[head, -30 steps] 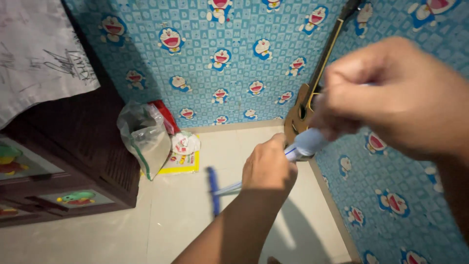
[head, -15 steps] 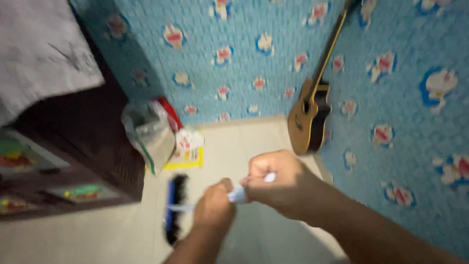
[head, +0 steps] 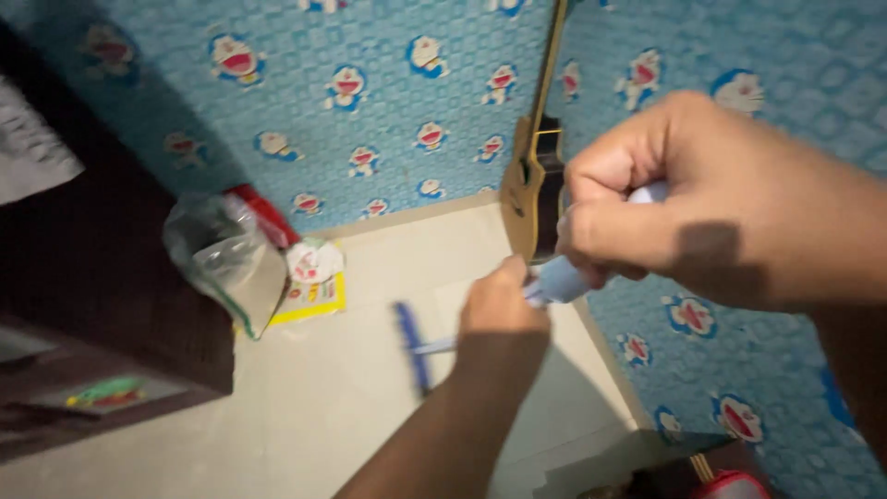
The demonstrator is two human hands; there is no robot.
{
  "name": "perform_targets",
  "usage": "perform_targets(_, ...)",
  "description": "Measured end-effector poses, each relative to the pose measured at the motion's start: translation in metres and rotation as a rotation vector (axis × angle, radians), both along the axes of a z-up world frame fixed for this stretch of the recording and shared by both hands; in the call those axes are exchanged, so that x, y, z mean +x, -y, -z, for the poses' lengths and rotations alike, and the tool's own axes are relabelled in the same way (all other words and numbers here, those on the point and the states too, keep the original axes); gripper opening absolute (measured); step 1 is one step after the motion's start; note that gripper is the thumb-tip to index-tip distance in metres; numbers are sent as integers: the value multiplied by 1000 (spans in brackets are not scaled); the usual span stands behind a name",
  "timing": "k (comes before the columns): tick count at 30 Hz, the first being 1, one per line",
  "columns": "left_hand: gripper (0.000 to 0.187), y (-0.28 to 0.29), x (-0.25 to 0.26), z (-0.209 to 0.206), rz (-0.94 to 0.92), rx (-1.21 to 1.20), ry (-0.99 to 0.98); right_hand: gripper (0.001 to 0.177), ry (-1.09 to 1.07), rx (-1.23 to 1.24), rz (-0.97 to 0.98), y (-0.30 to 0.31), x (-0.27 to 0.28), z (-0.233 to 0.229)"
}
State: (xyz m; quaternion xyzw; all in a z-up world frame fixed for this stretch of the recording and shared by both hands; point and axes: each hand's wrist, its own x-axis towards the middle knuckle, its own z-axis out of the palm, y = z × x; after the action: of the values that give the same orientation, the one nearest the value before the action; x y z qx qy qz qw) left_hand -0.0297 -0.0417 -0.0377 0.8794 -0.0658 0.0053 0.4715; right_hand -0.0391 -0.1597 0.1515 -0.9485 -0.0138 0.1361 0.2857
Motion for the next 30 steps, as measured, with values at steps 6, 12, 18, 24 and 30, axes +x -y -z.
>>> perform_targets(6,19,68,-13,63,138,-334,415,23,-33,208,-161,20,-21,45)
perform_targets(12,29,46,-48,64,242,-154,-117,24,38,380,-213,35,-64,86)
perform_targets(18,17,18,-67,26,50,172,-309,30,-180,537,-76,40,-76,102)
perform_targets(24,12,31,-48,41,55,291,-121,28,33,502,-194,92,-63,102)
perform_targets(30,12,109,-40,-17,249,-70,149,12,107,360,81,150,-56,11)
